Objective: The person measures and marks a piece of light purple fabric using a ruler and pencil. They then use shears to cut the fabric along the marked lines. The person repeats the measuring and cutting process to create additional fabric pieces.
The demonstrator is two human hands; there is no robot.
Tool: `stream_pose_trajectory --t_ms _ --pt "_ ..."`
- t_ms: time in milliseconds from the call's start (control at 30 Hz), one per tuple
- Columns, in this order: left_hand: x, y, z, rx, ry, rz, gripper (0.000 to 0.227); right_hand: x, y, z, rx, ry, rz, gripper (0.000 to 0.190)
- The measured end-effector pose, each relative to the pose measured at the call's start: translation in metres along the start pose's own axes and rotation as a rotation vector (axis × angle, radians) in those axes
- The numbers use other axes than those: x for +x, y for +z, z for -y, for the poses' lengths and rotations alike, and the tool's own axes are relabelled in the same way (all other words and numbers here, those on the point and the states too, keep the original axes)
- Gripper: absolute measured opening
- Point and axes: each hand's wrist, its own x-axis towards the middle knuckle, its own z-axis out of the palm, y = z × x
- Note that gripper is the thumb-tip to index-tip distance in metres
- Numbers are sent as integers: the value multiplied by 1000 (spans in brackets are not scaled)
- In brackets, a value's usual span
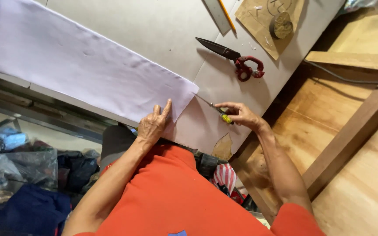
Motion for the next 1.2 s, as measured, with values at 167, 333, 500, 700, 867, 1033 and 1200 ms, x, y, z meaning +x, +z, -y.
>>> stream_pose_trajectory --t_ms 167,333,500,700,867,1033,1200 --pt "-1 6 0 -30 -19 -7 66 17 -16 5 -93 -29 -12 60" --pt "-1 4 1 -78 -25 26 66 19 -9 32 -205 -13 9 60" --pt "0 3 2 -151 -51 71 65 22 -5 46 -219 -3 -20 60" --pt "-1 -1 1 -196 -74 120 69 23 -3 52 -257 -17 -19 59" --pt "-2 4 3 -163 -51 123 68 25 -6 48 -274 -22 -19 58" --pt "1 -2 2 -176 -66 123 68 28 -11 40 -272 -32 -21 56" --pt "12 -24 0 -180 -75 103 71 28 -11 41 -259 -33 -7 54"
